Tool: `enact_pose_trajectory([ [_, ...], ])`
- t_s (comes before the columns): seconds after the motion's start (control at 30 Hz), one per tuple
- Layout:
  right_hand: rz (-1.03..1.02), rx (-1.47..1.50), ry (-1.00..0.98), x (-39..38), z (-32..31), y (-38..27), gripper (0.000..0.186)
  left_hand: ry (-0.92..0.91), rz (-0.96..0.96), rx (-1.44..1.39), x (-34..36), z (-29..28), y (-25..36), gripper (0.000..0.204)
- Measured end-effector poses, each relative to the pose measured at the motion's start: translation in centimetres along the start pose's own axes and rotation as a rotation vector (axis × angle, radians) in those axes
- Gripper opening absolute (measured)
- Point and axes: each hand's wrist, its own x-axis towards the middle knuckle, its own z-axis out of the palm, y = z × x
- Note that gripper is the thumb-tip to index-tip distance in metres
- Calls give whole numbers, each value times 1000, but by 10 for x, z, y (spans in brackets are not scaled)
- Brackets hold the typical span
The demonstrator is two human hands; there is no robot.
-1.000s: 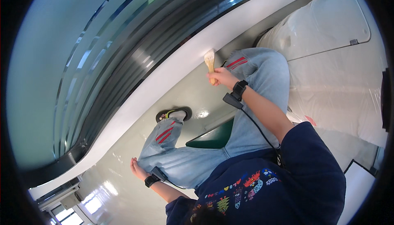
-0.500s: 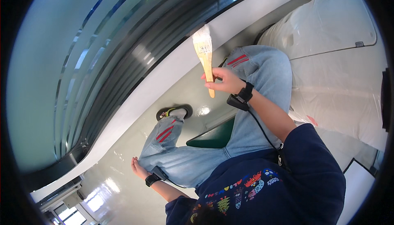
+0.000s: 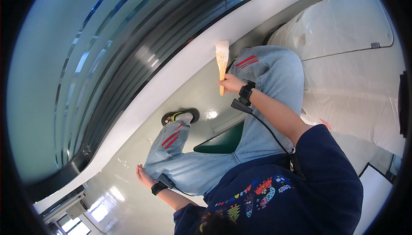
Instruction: Painting a wall using a brush.
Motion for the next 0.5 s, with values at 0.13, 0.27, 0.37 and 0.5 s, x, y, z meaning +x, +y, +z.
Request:
enact_pose_trajectory([
  [0.13, 88, 18, 50, 4, -4, 5, 25, -7, 9, -4, 4, 0, -4, 26],
  [0.27, -9, -74, 36, -3, 1, -3, 21, 12, 3, -5, 1, 0, 2, 27],
  [0.37, -159, -315, -118, -11, 10, -2, 21, 7, 0, -12, 3, 0, 2, 28],
  [0.5, -191, -207, -352, -21, 19, -3, 21, 7, 11, -6, 2, 1, 1, 28],
])
